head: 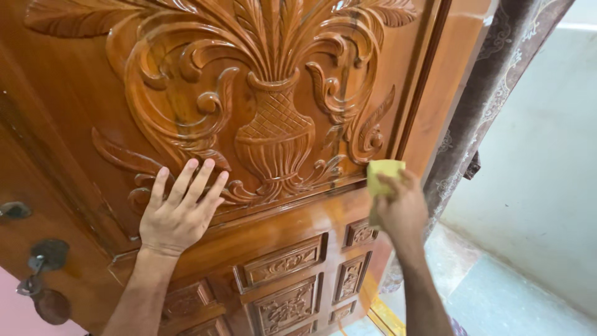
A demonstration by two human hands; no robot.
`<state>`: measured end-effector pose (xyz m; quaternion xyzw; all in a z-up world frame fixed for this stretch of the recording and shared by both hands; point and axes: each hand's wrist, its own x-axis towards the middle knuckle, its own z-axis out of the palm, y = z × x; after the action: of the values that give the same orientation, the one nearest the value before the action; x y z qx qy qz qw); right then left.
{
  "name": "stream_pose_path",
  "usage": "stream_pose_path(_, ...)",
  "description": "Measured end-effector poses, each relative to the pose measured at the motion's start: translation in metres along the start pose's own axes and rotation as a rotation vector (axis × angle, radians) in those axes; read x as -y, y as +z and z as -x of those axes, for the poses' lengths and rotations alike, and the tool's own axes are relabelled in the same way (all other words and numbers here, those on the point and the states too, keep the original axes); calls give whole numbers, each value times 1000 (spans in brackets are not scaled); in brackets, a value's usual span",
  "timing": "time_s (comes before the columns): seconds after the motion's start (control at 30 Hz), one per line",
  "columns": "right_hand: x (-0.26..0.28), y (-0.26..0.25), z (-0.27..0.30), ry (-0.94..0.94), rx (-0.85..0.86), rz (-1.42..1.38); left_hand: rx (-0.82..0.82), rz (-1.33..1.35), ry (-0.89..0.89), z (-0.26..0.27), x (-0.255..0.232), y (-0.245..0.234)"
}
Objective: The person cleans a carved wooden door by wiping its front surface, carvings, and side edge with a sponge.
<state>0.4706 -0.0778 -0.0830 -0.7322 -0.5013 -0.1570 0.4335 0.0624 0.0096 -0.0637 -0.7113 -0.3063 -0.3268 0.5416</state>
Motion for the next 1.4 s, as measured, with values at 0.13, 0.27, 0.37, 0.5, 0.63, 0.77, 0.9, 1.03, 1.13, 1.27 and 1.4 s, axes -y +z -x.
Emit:
stream_pose_path(0.13,52,14,52,-391,161,-176,-9,19,-16,-6,-3,-11)
stream_pose_path(0.27,47,5,55,-468,31,-80,-6,21,-28,-10,-4,-13)
stream_pose_path(0.37,4,-7,15,56,89,-118,6,36,-38,-9,-4,-11)
stream_pose_path(0.5,17,17,19,-169,-134,-110,5,4,-45,-7,-4,-9)
stream_pose_path(0.63,62,26,75,-385,110,-229,0,42,-41,-9,-4,-10)
stream_pose_path(0.77,19,16,38,-365,112,-19,-3,26,-49,-8,-4,-11)
stream_pose_path(0.9,-16,14,9,20,-91,-176,-18,15,-57,-5,-6,-9)
stream_pose_path(1.03,41,44,59,-272,-74,-316,-20,33,-48,-5,-4,-11)
stream_pose_path(1.13,50,39,87,-576,10,-281,-25,39,-54,-7,-3,-12)
stream_pose_path(1.27,-24,51,41,-327,270,-125,-51,73,-44,-8,-2,-12)
stream_pose_path(1.4,-72,46,2,-99,-346,-133,-40,65,-73,-6,-2,-12)
